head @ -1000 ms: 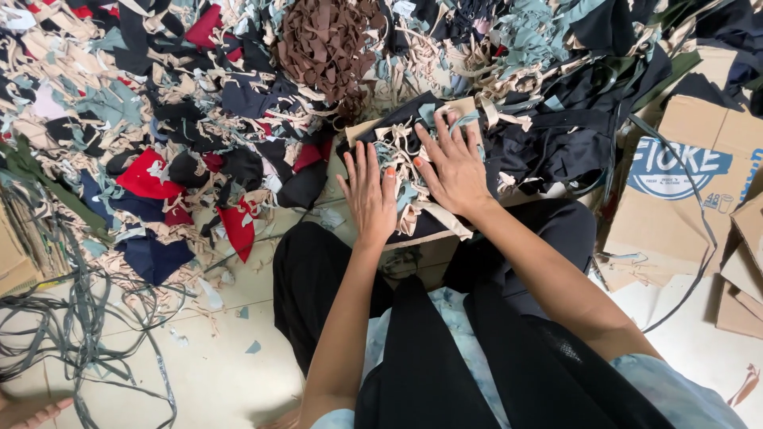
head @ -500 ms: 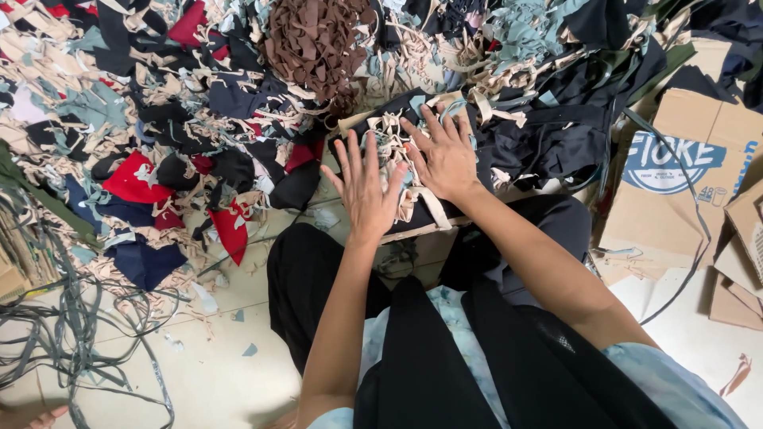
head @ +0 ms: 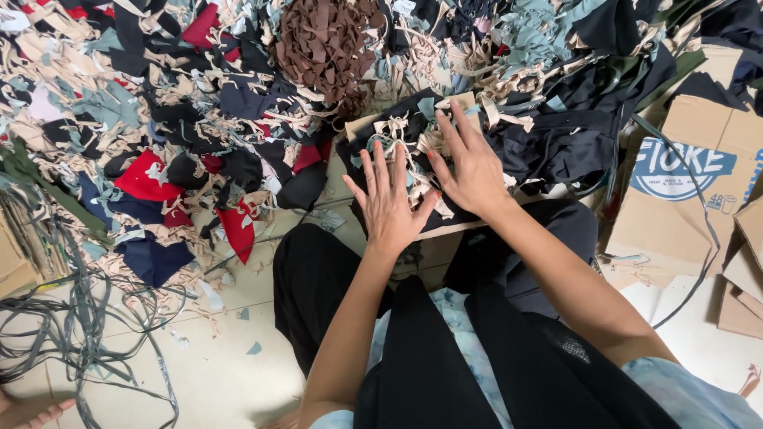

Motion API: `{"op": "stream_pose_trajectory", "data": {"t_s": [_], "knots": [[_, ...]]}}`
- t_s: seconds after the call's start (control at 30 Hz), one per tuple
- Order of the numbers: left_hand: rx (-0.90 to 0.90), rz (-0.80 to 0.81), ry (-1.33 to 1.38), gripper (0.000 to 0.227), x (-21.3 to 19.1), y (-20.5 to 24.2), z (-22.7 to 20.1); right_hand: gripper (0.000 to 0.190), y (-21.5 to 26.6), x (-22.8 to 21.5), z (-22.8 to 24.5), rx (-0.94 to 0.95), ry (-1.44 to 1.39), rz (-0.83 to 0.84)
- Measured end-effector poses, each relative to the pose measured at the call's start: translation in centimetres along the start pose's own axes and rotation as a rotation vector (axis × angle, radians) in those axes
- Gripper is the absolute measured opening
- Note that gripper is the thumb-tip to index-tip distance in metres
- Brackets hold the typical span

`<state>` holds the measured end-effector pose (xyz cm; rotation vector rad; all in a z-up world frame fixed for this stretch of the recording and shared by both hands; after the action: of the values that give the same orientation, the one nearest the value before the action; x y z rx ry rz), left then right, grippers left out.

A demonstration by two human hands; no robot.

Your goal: The person sits on the floor and folds various pieces of dark fabric onto a cardboard template. They repeatedly pick up fabric scraps, fold them, and stack them on the template, occasionally smoothing the pile with their hands.

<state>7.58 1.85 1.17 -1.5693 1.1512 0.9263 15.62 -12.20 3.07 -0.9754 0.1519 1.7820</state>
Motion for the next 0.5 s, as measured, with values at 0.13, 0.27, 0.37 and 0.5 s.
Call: {"op": "stream_pose_trajectory", "data": {"t_s": [0.13,0.27,0.37,0.5], "knots": [[0.090,-0.084,-0.101,0.078,0.3,-0.1,-0.3,0.057,2.5,0.4,0.5,-0.093,0.186,-0.004],[0.101,-0.117,-0.157,0.069,1.1,-0.2,-0.2,0.056,3.9,1.7,0.4,-0.138,0.203,-0.036],[0.114,-0.119,-0.170,0.063,2.0,-0.1,-0.3,0.060,4.5,2.9,-0.5,-0.142,0.206,-0.034],[0.090,-0.137,-0.210,0.057,3.7,-0.6,0.0,0.058,3.8,4.1,-1.8,-0.121,0.239,-0.029]]}}
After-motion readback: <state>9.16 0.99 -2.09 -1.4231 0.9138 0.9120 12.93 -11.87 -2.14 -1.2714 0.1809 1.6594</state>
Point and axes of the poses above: each hand's wrist, its own y-axis away from the middle knuckle, its own x-axis out of the palm, z = x × y, the point moved 5 cm from there along -y, towards the middle knuckle, and after that the axes turned 15 degrees about -y, right-handed, at the moved point
